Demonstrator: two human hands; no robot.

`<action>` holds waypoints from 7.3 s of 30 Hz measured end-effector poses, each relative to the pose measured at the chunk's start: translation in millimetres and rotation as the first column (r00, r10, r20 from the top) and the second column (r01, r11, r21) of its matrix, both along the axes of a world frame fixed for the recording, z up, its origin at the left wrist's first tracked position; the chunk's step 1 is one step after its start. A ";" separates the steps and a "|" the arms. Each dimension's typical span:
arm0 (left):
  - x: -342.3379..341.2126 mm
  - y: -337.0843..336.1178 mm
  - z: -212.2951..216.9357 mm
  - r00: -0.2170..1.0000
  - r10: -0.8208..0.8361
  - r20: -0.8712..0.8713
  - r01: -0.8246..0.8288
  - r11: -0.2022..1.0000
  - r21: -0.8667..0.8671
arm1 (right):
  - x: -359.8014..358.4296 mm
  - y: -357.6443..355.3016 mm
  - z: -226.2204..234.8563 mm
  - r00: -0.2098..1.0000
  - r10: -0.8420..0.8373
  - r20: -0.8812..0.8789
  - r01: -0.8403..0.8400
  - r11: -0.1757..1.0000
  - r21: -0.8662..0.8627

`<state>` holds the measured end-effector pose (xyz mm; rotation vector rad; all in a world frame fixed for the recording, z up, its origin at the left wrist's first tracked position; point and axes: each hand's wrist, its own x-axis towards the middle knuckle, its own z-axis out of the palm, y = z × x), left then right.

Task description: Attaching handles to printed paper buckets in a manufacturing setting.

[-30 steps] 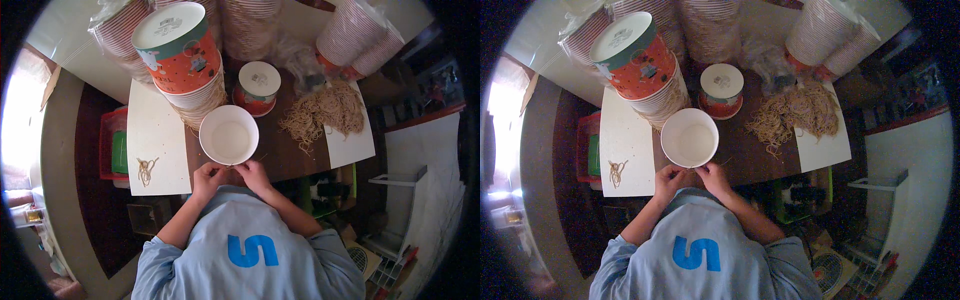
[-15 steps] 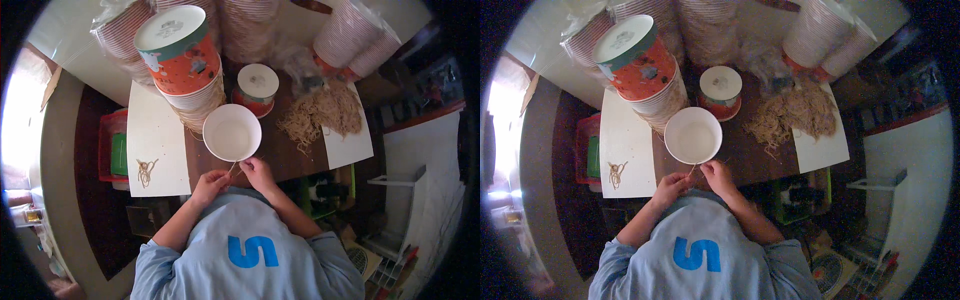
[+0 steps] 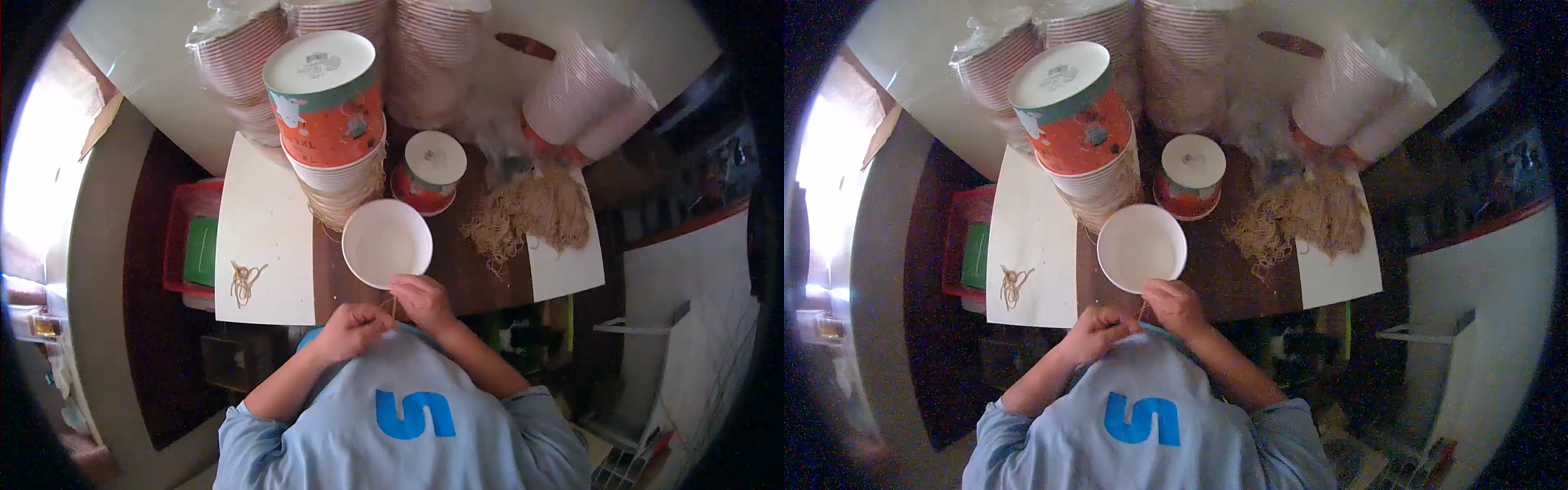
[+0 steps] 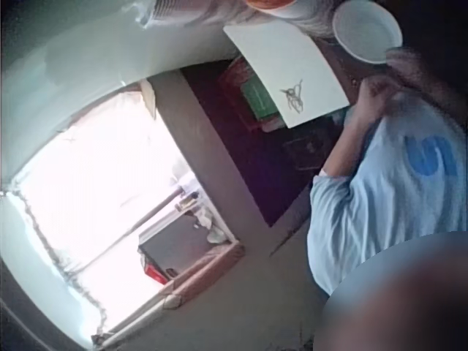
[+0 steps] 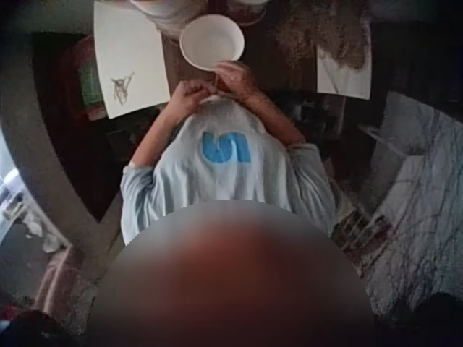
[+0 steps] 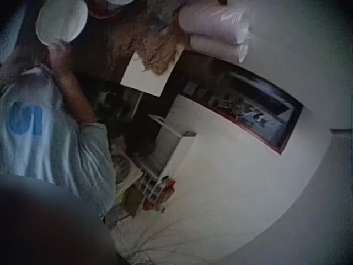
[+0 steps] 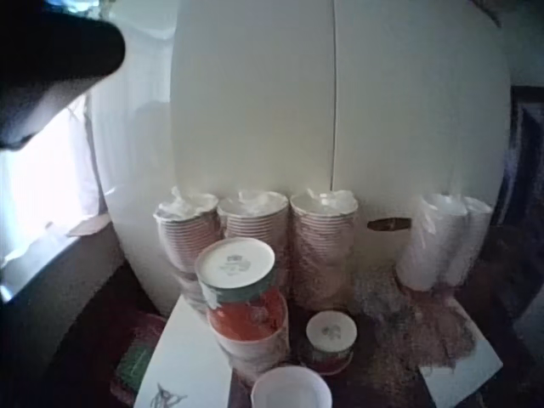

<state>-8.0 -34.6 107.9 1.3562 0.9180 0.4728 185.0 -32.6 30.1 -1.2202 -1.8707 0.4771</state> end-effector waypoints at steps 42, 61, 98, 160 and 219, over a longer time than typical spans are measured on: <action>-42.0 37.2 -5.3 0.997 0.020 0.071 0.016 0.879 -0.476 | 38.3 -6.3 120.7 0.826 0.155 0.541 0.027 0.949 -0.314; -23.3 34.5 3.2 0.946 0.145 0.291 0.108 0.703 -0.703 | -19.5 -1.3 90.0 0.991 0.095 -0.093 -0.119 0.943 -0.312; 14.7 117.8 -67.4 0.981 0.155 0.115 -0.152 0.988 -0.037 | 53.2 44.6 85.5 0.914 -0.048 0.403 0.224 0.888 -0.402; 15.3 55.9 -88.0 0.898 0.435 -0.067 -0.440 0.892 -0.109 | -6.4 56.7 -1.7 0.998 -0.057 0.037 0.067 0.870 -0.489; 14.9 71.9 -61.1 0.957 0.157 -0.243 -0.072 0.943 0.326 | -14.5 61.1 -13.1 0.993 -0.116 -0.006 0.096 0.852 -0.514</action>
